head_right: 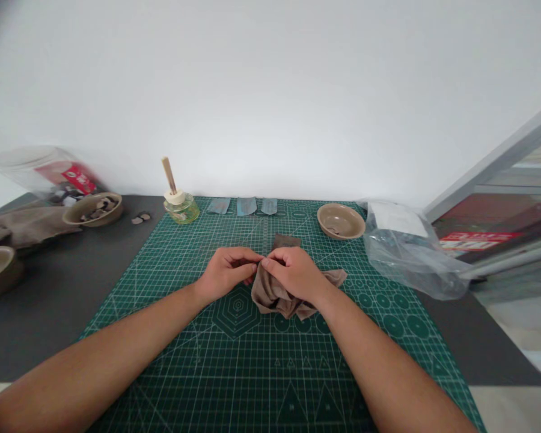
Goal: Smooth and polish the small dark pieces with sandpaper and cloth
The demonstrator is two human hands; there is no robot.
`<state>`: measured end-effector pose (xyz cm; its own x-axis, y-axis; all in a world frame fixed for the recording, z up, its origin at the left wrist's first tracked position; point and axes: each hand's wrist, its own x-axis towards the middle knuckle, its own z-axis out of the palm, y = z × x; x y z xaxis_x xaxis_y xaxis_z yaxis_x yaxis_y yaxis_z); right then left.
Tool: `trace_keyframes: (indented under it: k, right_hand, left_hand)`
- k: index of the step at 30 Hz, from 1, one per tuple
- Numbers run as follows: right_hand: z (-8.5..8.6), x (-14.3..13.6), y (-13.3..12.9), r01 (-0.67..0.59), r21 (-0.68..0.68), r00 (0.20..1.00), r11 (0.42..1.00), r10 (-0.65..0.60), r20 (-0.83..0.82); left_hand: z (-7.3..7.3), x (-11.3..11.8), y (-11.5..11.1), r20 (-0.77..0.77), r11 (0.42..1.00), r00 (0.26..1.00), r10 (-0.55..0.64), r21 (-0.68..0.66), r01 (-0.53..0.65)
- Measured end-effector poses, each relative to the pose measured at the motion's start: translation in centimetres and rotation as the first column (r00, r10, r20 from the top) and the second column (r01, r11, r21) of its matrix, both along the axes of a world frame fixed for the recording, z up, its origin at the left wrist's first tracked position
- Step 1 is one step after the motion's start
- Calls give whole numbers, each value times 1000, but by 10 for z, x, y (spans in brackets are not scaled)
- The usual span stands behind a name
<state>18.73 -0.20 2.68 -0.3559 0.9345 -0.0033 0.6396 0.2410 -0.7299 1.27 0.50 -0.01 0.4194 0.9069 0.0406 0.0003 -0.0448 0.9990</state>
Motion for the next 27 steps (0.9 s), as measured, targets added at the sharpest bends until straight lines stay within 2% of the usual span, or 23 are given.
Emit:
trace_keyframes:
  k: [6, 10, 13, 17, 21, 27]
  right_hand:
    - [0, -1, -1, 0, 16, 1000, 1000, 0, 27]
    - [-1, -2, -2, 6, 58, 999, 998, -8, 40]
    - [-1, -3, -1, 11, 68, 999, 998, -13, 30]
    - [-1, -2, 0, 9, 72, 1000, 997, -11, 20]
    - [-2, -1, 0, 26, 70, 1000, 997, -26, 3]
    - [-2, 1, -1, 58, 78, 997, 995, -54, -49]
  left_hand:
    - [-1, -3, 1, -5, 985, 999, -34, 168, 35]
    - [-3, -3, 2, 7, 981, 999, -38, 189, 36]
    - [-6, -2, 2, -13, 976, 1000, 17, 216, -14]
    - [-9, 0, 3, 19, 993, 998, 54, 101, -56]
    - [-6, 3, 2, 76, 997, 995, 68, -42, -65]
    - [-1, 5, 2, 110, 984, 988, 104, -156, -87]
